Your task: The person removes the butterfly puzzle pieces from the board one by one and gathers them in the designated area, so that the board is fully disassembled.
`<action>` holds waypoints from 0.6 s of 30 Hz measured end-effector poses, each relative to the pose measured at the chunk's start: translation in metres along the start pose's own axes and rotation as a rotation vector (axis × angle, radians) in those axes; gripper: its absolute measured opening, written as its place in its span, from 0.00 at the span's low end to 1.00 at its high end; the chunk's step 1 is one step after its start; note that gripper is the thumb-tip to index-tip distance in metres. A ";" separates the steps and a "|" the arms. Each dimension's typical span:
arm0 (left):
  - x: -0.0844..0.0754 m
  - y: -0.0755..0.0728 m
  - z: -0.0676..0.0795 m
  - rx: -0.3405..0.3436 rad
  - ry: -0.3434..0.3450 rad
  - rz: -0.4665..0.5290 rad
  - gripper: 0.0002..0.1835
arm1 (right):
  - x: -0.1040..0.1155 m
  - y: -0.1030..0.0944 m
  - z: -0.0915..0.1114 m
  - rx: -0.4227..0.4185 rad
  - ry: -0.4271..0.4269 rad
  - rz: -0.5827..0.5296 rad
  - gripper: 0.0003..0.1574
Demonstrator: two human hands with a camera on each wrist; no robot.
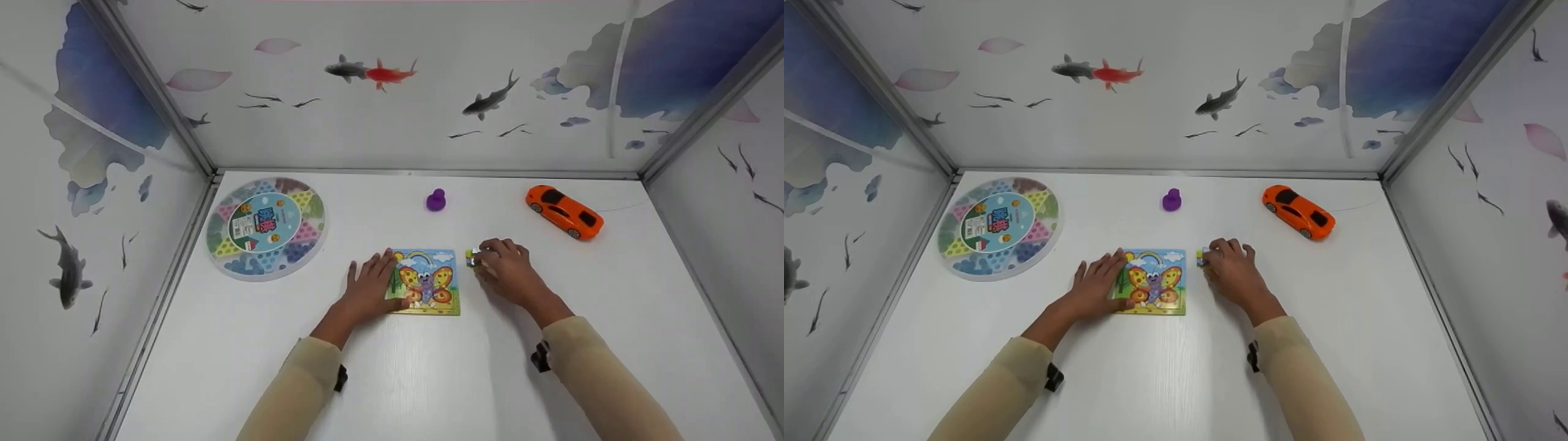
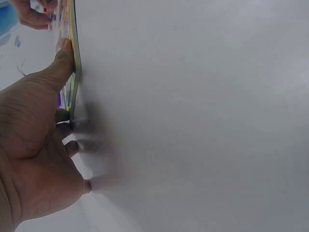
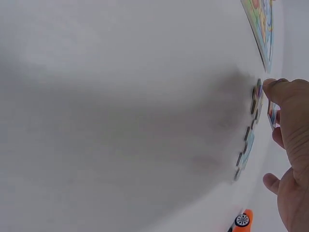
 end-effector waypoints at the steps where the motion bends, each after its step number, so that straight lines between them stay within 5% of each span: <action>1: 0.000 0.000 0.000 0.000 0.000 -0.002 0.55 | -0.004 -0.002 0.003 0.001 0.011 -0.007 0.20; 18: 0.002 0.003 -0.002 -0.001 0.006 -0.020 0.56 | -0.060 -0.023 0.038 0.012 0.155 0.005 0.21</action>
Point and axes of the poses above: each hand's wrist, its own z-axis away from the middle knuckle, its own y-axis out of the palm, x = y × z, the point moved 4 cm from there along -z, towards the middle knuckle, and after that the axes turned 7 degrees about -y, right-handed, at the moved point
